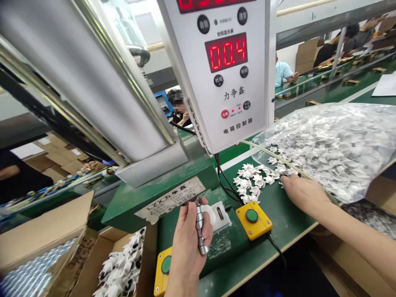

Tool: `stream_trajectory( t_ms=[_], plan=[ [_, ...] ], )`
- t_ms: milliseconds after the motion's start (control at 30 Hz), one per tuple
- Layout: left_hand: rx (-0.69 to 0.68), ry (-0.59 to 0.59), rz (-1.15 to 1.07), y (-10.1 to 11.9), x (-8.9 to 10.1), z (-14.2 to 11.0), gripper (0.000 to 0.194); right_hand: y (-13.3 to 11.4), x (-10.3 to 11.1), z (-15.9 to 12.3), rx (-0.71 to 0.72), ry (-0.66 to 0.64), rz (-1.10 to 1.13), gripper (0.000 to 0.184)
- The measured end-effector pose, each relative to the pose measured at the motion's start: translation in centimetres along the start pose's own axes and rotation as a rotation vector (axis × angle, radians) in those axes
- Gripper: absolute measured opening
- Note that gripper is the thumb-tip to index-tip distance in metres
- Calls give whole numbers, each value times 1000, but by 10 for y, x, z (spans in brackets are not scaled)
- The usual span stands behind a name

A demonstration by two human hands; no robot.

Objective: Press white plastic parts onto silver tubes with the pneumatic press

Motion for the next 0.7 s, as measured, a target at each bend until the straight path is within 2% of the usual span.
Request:
stream_trajectory(
  t_ms=[100, 167, 267, 367, 433, 500, 567, 700],
  plan=[
    [-25, 24, -3, -1, 0, -2, 26, -6, 6, -9, 68, -16, -47, 20],
    [-36, 84, 14, -2, 3, -8, 27, -22, 22, -16, 93, 7, -62, 24],
    [-14, 181, 4, -5, 12, -21, 30, -73, 56, -24, 149, 87, 49, 38],
    [14, 205, -42, -8, 23, -34, 34, -145, 78, -22, 321, 38, 320, 32],
    [27, 191, -45, -10, 30, -39, 37, -190, 76, -15, 443, -80, 465, 27],
    [34, 206, -64, -12, 40, -43, 38, -219, 67, -6, 490, -159, 515, 22],
    [32, 259, -112, -14, 52, -46, 36, -233, 55, 1, 488, -211, 520, 16],
    [30, 371, -182, -19, 74, -51, 36, -234, 47, 6, 418, -329, 578, 16]
  ],
)
Point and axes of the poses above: each hand's wrist, its own z-axis towards the middle knuckle, its own x-axis out of the back of the hand, y = z × x, the point moved 4 cm from there along z, towards the middle knuckle, and after that the axes turned 6 degrees about z, right-handed, at the moved point
